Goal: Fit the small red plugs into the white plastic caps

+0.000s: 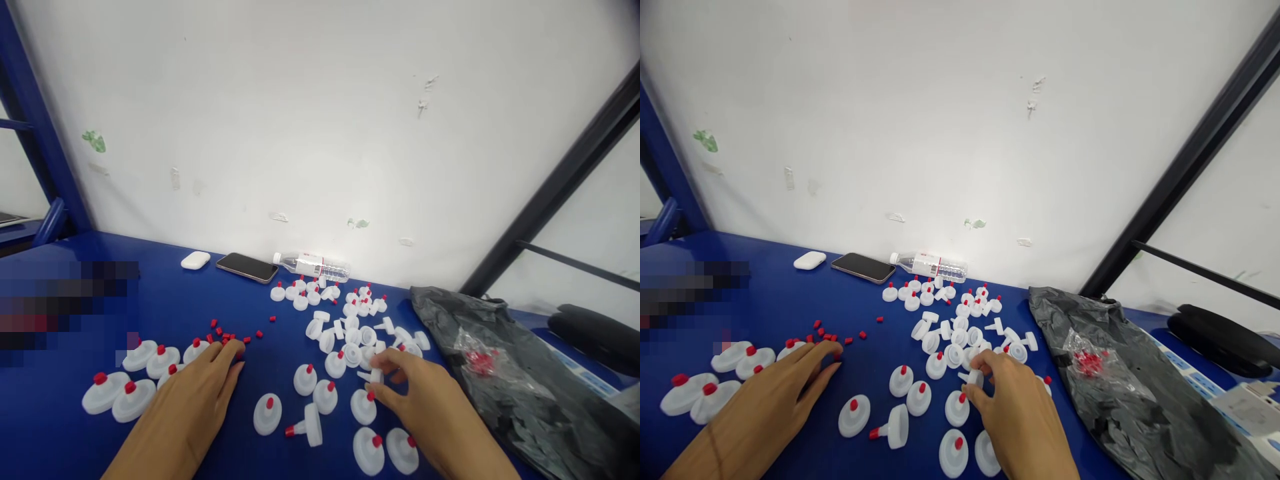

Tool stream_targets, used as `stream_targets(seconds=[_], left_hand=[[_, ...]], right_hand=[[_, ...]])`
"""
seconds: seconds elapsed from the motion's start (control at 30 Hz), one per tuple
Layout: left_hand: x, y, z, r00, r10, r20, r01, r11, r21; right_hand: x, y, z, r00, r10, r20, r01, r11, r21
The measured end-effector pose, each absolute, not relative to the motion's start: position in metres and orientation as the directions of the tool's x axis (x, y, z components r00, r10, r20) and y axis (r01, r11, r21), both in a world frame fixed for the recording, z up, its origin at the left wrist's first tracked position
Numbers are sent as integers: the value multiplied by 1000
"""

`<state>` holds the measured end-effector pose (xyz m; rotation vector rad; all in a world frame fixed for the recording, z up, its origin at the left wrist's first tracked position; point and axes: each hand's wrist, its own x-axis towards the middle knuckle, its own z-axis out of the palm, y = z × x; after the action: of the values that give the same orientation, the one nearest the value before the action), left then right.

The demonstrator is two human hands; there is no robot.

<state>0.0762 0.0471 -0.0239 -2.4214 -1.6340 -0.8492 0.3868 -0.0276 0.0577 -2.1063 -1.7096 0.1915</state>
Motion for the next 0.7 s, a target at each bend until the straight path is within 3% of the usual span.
stream_targets(seconds=[0.17, 0.3, 0.43, 0.53, 0.7], left_hand=[[75, 46, -16, 260, 800, 540, 820, -479, 315], [86, 32, -4, 212, 770, 601, 752, -521, 403], [98, 14, 18, 296, 692, 658, 527, -693, 492], [101, 7, 31, 384, 609, 694, 443, -781, 441], [99, 5, 30, 330, 572, 751, 487, -785, 384]], right_hand=[[391, -28, 60, 229, 959, 169, 897, -140, -420], [375, -36, 76, 145, 965, 220, 791, 21, -612], [336, -40, 86, 42, 962, 269, 597, 192, -779], [313, -39, 84, 5, 947, 321, 488, 278, -827], [305, -36, 79, -16, 932, 362, 460, 328, -825]])
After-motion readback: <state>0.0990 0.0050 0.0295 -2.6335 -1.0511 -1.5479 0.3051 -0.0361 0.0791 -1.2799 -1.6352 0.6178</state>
